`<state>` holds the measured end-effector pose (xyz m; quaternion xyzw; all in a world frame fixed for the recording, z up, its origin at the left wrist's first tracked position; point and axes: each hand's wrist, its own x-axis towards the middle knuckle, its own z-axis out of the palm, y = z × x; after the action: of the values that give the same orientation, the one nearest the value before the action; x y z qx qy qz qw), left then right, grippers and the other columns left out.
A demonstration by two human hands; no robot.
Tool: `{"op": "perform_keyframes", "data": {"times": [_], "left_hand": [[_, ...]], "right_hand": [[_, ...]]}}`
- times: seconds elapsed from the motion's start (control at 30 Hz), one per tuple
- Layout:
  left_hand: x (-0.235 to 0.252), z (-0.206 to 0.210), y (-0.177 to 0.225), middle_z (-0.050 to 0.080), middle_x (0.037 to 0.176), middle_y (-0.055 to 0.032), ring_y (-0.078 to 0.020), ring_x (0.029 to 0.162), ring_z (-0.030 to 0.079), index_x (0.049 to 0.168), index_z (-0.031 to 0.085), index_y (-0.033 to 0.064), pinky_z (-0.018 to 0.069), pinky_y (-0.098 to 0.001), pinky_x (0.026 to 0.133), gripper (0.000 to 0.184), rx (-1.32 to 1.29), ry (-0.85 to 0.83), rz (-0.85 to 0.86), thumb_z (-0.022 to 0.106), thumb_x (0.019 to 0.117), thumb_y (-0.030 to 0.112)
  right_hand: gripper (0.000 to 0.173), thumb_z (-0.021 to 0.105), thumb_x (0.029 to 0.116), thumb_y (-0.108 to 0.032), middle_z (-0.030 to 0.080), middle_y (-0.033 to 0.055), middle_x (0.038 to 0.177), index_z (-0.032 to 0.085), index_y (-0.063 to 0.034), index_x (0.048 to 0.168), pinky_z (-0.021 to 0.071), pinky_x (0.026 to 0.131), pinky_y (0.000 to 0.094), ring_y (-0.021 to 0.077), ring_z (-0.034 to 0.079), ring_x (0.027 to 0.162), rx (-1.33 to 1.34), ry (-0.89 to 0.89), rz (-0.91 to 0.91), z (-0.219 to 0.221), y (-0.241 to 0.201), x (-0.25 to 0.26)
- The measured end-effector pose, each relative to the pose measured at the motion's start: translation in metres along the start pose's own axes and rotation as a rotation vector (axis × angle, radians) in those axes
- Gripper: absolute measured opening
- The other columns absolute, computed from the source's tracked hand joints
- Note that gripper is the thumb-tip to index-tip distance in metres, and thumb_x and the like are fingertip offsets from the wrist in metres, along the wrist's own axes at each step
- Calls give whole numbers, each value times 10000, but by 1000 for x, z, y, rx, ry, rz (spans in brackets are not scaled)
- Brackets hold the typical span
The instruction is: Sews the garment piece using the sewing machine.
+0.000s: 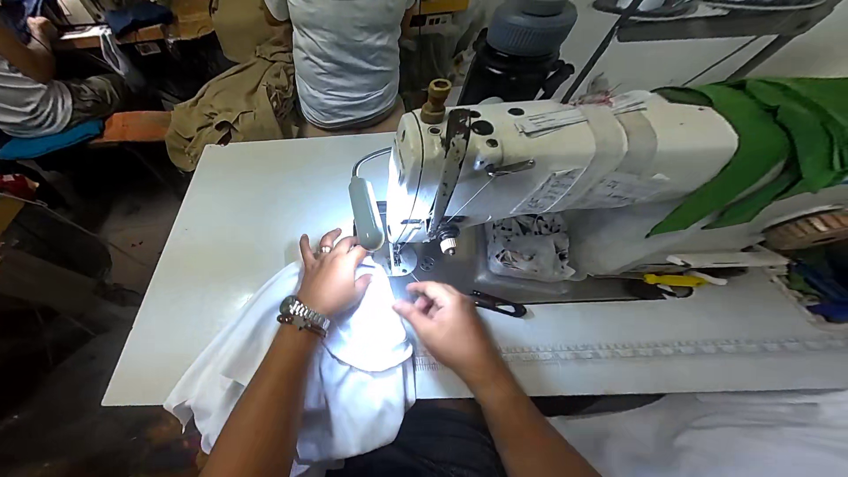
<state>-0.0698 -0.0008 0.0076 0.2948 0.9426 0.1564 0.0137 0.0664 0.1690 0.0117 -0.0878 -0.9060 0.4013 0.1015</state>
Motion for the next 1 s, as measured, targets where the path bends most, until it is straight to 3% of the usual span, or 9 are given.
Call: {"op": "perform_keyframes", "data": {"times": [0.1,0.13,0.17,0.2,0.3,0.37,0.47,0.6,1.0], "left_hand": [[1,-21,-6,716,1017,-14,-238,1170,616,981,730,165,205,-721,1122,137,-200,-3,113,690,892,262],[1,-21,-10,688,876,-8,-198,973,649,905,698,144,349,-638,1024,91,-295,34,169,690,876,230],[3,-14,-19,628,755,33,-120,753,609,834,644,158,456,-456,777,73,-391,101,244,685,843,218],[5,-9,-26,604,727,50,-67,656,571,836,630,151,477,-319,622,64,-529,103,299,682,839,189],[3,-10,-34,674,770,26,-55,666,616,883,716,118,517,-272,604,131,-717,-7,278,722,926,241],[1,-5,-30,654,761,19,-68,674,602,856,706,118,501,-295,618,196,-670,54,217,667,972,271],[-4,11,-16,689,839,-8,-80,755,648,956,714,87,546,-305,707,180,-716,219,36,593,1015,207],[-11,30,5,668,797,-27,-75,710,634,1021,678,51,536,-271,666,147,-908,368,-149,579,1018,160],[-10,34,-7,675,810,-4,-52,723,634,975,681,72,531,-238,673,113,-938,377,26,633,1000,170]], "right_hand": [[212,761,926,-237,672,98,865,742,-40,1004,569,681,433,221,649,736,-116,-38,-96,18,-7,2],[139,733,934,-167,674,102,860,740,-33,973,569,682,416,215,649,731,-82,-28,-120,20,-6,3],[99,708,942,-131,678,91,846,734,-36,952,567,675,388,192,645,716,-26,-18,-120,22,-5,4],[90,693,951,-130,677,68,824,731,-49,946,559,656,358,160,635,690,40,-14,-87,22,-4,6],[106,657,995,-147,658,47,758,701,-58,958,537,578,316,121,609,603,172,-46,9,17,-10,7],[114,638,1010,-154,648,46,745,684,-59,964,527,546,308,120,596,579,192,-57,20,17,-11,5],[120,618,1023,-145,639,35,726,677,-58,965,514,530,282,101,592,572,244,-67,11,20,-14,2],[111,617,1017,-122,651,30,735,689,-49,973,521,553,264,88,601,593,267,-95,-8,20,-13,0],[93,663,986,-111,641,-1,683,691,-68,908,491,506,210,51,581,551,298,-209,-37,15,-8,2]]}}
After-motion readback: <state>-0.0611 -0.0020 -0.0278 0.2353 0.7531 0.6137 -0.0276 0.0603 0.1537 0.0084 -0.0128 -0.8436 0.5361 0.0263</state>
